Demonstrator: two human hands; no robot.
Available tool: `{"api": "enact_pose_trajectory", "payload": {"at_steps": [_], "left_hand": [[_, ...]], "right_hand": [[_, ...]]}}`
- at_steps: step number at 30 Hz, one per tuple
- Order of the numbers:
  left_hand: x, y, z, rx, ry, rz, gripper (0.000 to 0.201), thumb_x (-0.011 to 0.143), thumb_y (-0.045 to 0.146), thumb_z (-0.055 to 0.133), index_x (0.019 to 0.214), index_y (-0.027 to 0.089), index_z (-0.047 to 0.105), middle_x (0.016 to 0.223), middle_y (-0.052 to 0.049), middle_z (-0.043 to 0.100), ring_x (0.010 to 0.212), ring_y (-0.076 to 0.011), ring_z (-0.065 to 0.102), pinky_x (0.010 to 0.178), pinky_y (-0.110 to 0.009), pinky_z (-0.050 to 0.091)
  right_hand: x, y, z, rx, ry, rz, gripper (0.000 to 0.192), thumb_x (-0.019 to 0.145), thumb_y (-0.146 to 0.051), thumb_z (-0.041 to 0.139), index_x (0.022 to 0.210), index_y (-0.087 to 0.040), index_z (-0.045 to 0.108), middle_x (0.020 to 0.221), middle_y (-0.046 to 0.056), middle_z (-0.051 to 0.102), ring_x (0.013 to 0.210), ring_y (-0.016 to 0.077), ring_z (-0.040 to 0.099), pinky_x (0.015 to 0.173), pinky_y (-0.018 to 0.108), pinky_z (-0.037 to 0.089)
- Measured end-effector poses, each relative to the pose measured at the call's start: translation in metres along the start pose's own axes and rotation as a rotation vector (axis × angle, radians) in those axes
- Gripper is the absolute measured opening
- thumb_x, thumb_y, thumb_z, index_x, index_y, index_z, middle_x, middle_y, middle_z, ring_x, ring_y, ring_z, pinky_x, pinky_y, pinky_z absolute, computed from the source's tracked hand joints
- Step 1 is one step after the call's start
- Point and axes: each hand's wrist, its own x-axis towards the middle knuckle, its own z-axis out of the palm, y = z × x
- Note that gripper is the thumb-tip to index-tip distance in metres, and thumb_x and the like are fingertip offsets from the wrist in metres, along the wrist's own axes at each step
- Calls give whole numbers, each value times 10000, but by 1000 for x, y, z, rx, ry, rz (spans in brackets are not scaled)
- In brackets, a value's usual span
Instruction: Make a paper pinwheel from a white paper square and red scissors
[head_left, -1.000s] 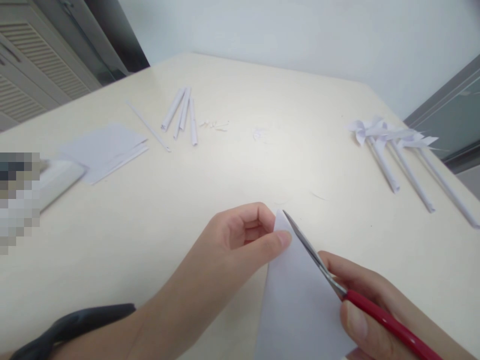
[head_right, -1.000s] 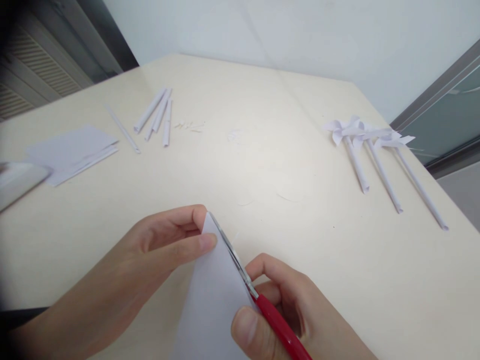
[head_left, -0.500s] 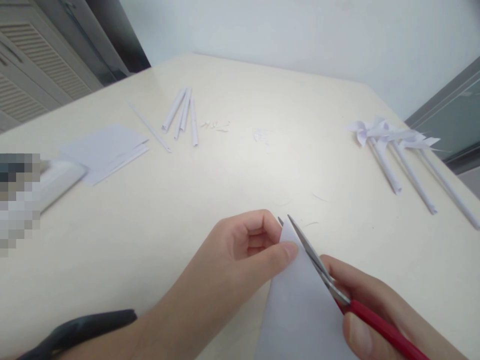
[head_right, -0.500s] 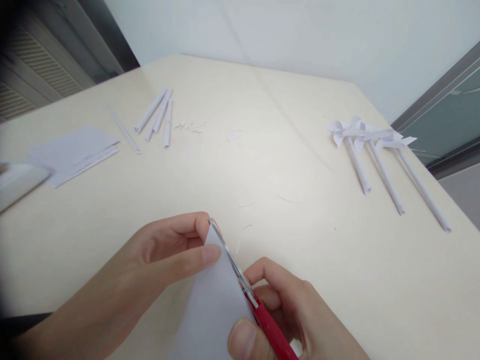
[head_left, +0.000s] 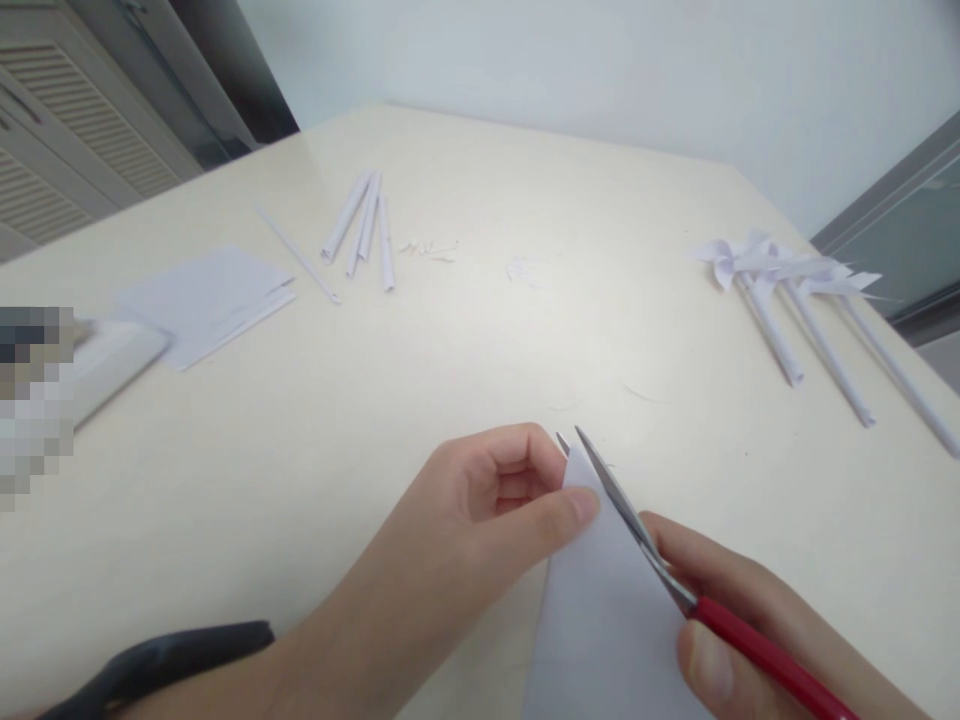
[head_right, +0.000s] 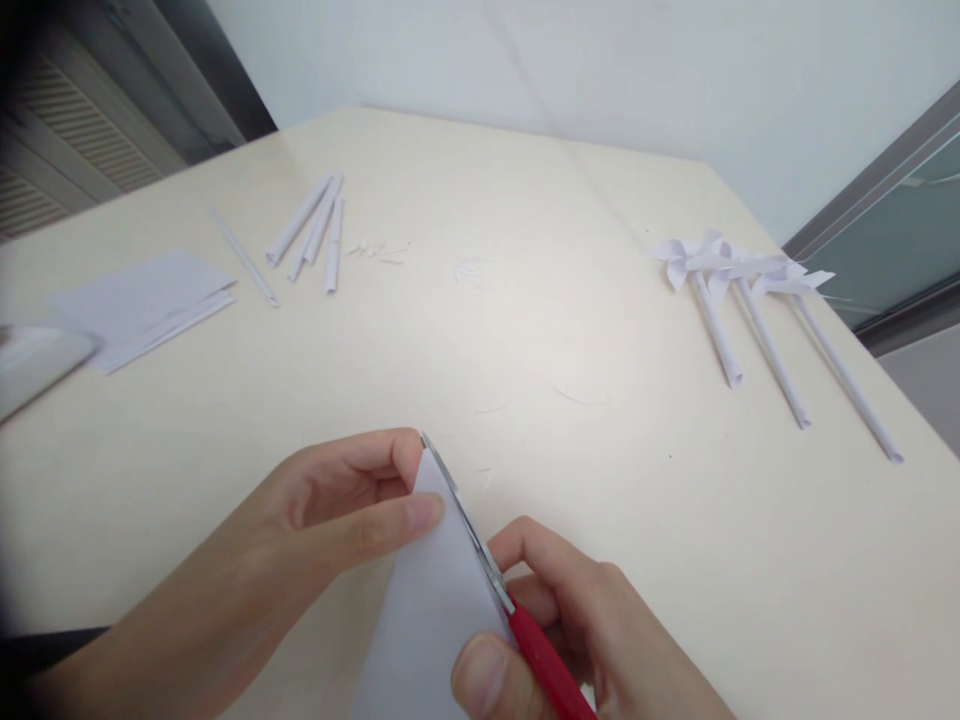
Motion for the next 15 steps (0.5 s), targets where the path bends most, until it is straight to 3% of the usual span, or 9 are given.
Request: {"api": "enact_pose_trajectory", "payload": {"at_steps": [9, 15], "left_hand": [[2, 0, -1, -9, -29, 15, 168, 796, 218, 567, 654, 169, 491, 611, 32, 564, 566, -87, 498, 553, -199, 390], [2, -1, -1, -35, -40, 17, 174, 801, 217, 562, 652, 173, 485, 615, 29, 571, 571, -91, 499, 551, -201, 388]], "right_hand": [[2, -5, 3, -58, -19, 20, 579, 604, -801, 459, 774, -269, 612, 555, 16, 585, 440, 151, 510, 368, 216, 415], [-1, 0, 2, -90, -36, 56, 562, 634, -783, 449, 737, -243, 569, 497, -6, 435, 403, 114, 419, 310, 183, 337]]}}
